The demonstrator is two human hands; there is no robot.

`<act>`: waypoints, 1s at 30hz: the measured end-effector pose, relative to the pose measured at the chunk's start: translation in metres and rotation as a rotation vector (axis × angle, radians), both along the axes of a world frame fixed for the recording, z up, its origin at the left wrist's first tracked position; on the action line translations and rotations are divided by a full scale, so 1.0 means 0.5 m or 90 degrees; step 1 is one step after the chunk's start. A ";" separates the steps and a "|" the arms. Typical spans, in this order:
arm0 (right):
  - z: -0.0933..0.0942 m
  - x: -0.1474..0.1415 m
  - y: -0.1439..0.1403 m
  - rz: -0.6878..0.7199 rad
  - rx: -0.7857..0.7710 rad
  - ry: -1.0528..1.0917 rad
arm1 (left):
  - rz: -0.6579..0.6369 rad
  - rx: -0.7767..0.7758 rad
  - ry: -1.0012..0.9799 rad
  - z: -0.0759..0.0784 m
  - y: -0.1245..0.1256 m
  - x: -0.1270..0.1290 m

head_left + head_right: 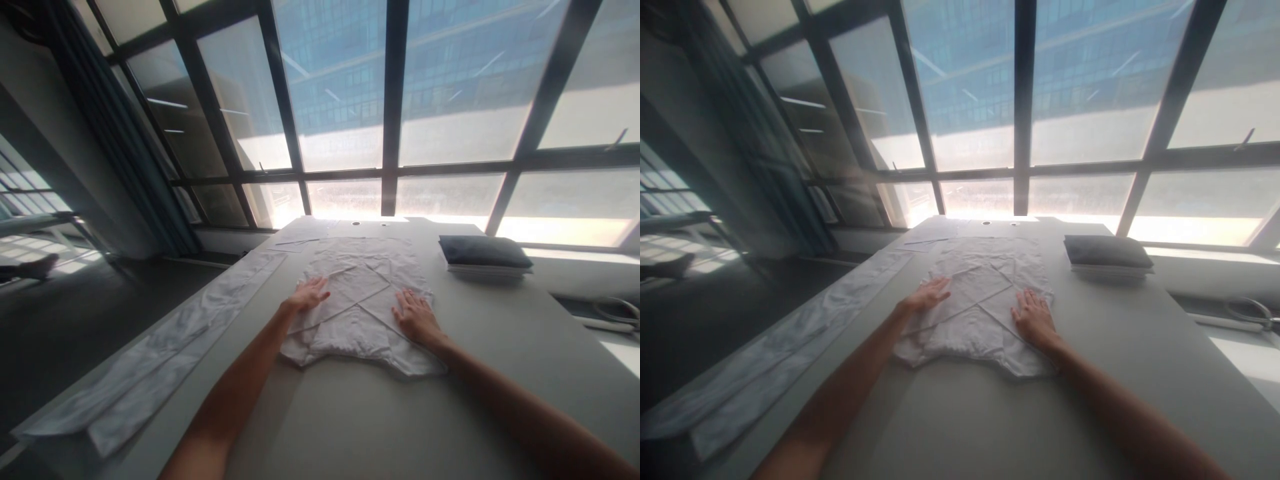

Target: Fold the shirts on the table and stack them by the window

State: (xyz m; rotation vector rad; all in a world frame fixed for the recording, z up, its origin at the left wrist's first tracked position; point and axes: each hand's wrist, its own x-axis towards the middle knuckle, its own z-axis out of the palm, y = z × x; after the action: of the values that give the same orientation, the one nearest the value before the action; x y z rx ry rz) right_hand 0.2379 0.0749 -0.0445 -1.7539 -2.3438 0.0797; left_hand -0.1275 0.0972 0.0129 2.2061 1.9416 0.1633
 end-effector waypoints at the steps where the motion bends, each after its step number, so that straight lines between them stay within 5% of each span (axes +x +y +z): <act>1: 0.001 0.007 -0.002 -0.001 0.001 -0.005 | -0.004 -0.005 0.007 -0.013 -0.007 0.010; 6: -0.004 0.052 -0.005 0.000 0.020 -0.023 | 0.004 0.027 0.035 -0.047 -0.022 0.017; 19: -0.009 0.078 -0.002 -0.013 0.023 -0.019 | 0.138 0.060 0.095 -0.032 -0.024 0.035; 26: -0.004 0.078 -0.005 -0.013 0.032 -0.007 | -0.055 0.048 0.048 -0.042 -0.058 0.143; 30: -0.014 0.086 -0.008 0.005 0.042 -0.029 | -0.089 0.022 0.050 -0.056 -0.069 0.175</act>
State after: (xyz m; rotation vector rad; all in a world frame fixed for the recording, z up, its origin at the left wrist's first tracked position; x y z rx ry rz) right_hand 0.2811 0.0710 -0.0512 -1.7344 -2.3567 -0.0361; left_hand -0.0401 0.0625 -0.0153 2.3944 1.8270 0.0911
